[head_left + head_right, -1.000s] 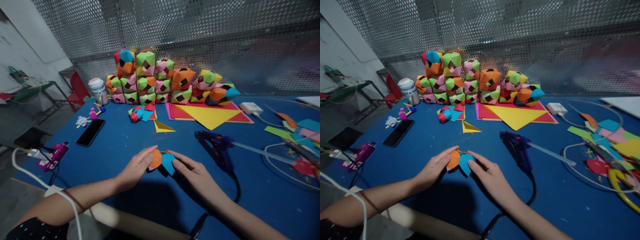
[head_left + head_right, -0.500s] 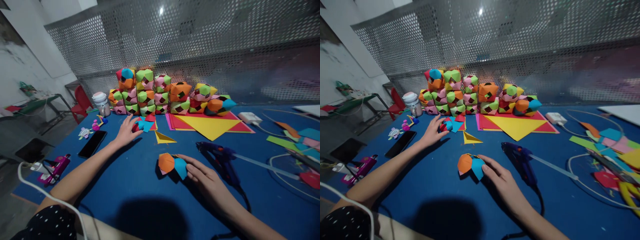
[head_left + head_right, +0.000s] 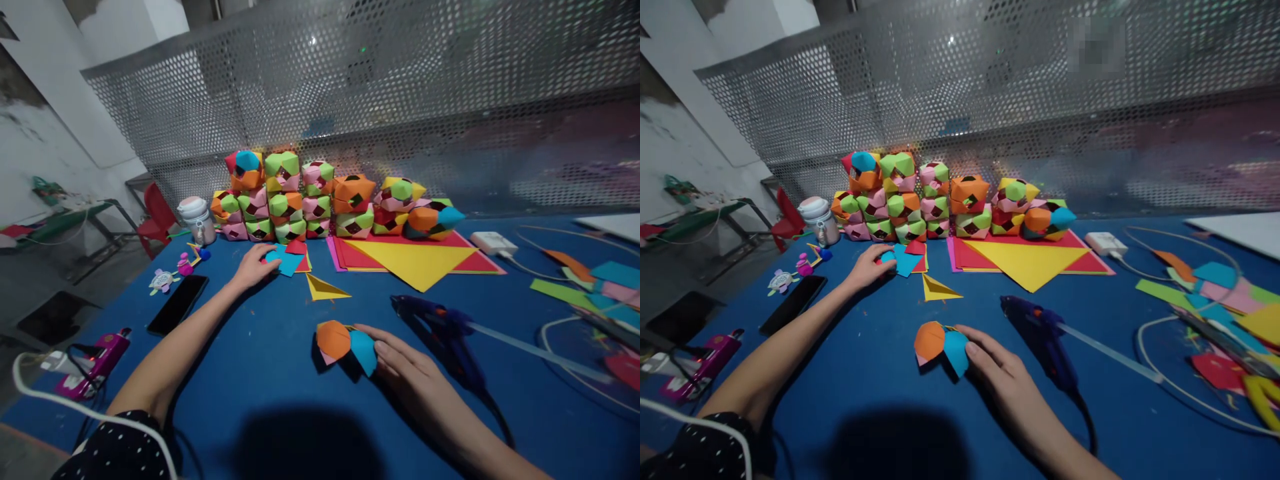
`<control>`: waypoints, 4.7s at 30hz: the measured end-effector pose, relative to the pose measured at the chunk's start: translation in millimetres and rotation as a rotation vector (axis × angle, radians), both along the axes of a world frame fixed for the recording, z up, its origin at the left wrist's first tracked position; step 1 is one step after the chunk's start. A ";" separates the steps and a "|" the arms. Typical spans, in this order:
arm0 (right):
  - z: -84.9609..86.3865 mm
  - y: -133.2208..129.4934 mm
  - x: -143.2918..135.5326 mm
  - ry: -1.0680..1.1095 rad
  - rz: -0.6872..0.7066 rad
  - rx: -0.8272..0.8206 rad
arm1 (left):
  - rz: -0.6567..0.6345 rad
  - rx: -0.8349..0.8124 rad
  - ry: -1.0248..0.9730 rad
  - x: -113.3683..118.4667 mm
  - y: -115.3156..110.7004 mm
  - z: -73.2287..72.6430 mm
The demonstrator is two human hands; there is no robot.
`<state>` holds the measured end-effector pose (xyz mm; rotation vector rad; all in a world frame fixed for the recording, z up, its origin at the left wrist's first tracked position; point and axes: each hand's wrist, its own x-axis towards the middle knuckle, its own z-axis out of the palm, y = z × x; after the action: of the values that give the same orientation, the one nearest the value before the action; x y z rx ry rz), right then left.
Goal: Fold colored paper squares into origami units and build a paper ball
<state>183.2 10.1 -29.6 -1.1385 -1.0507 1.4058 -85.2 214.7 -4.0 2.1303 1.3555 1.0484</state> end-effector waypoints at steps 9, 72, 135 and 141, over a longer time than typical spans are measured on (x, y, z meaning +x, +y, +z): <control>14.1 -4.3 -9.0 0.393 0.026 -0.132 | -0.048 -0.500 -0.910 18.2 -84.8 19.7; -12.0 -43.3 -26.8 -0.746 0.299 0.597 | 0.021 -0.828 -1.259 69.2 -200.7 -0.5; 18.4 -70.9 -30.2 -0.725 0.040 0.644 | -0.386 -0.325 -0.612 45.2 -222.9 18.1; 16.1 -74.2 -32.7 -0.764 0.051 0.711 | -0.423 -0.270 -0.526 44.6 -225.7 19.3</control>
<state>150.5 -64.1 -13.5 -1.1014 -1.9252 0.4923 -40.6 -11.0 15.3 1.6748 0.7123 1.0708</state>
